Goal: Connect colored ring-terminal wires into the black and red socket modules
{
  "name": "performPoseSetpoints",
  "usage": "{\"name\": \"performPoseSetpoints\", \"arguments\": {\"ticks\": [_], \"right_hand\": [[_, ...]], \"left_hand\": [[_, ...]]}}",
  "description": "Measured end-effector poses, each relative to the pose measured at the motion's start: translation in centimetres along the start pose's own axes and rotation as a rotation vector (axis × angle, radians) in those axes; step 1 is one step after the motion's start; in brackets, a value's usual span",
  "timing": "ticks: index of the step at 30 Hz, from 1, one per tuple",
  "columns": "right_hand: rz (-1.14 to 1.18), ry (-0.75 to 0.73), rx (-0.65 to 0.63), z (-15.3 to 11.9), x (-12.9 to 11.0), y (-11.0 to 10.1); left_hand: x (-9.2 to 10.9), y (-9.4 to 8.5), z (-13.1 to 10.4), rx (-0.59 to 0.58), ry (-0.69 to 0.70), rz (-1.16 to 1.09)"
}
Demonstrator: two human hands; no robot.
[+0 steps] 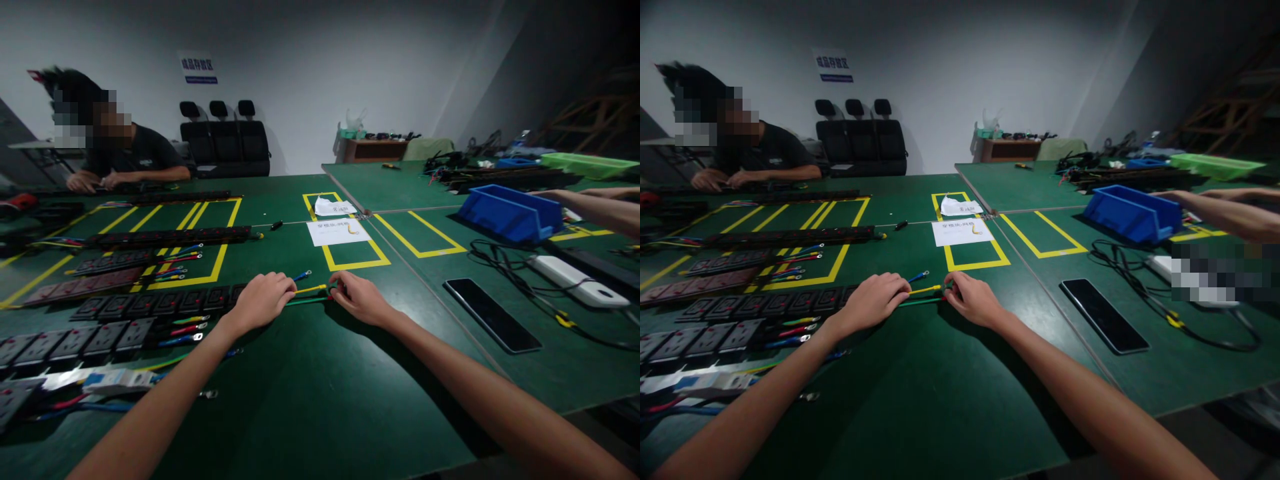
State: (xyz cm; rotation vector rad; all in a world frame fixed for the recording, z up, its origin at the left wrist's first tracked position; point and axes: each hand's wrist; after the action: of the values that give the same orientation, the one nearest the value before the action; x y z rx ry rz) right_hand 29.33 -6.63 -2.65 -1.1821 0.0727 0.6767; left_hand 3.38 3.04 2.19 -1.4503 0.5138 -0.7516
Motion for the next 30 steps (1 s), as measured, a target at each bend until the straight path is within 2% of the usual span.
{"name": "performPoseSetpoints", "arguments": {"ticks": [6, 12, 16, 30], "right_hand": [[0.061, -0.008, 0.082, 0.3, -0.1, 0.1], [0.136, -0.034, 0.291, 0.7, -1.1, 0.9], [0.131, -0.042, 0.37, 0.9, -2.1, 1.4], [0.068, -0.106, 0.311, 1.2, -2.1, 1.8]], "left_hand": [[-0.1, 0.0, 0.0, 0.002, -0.012, -0.038], [0.1, 0.1, 0.0, -0.001, -0.036, -0.044], [0.2, 0.3, 0.0, 0.009, -0.022, -0.021], [0.1, 0.4, 0.1, 0.012, 0.005, 0.011]]}}
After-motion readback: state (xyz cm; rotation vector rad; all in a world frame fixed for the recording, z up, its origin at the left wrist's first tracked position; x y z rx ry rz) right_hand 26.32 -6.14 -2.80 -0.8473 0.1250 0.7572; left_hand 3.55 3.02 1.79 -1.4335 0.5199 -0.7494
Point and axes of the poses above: each hand's wrist, its own z-axis towards the middle knuckle, its own y-axis out of the palm, x = y × z, and after that the axes turned 13 degrees about -y, right-handed
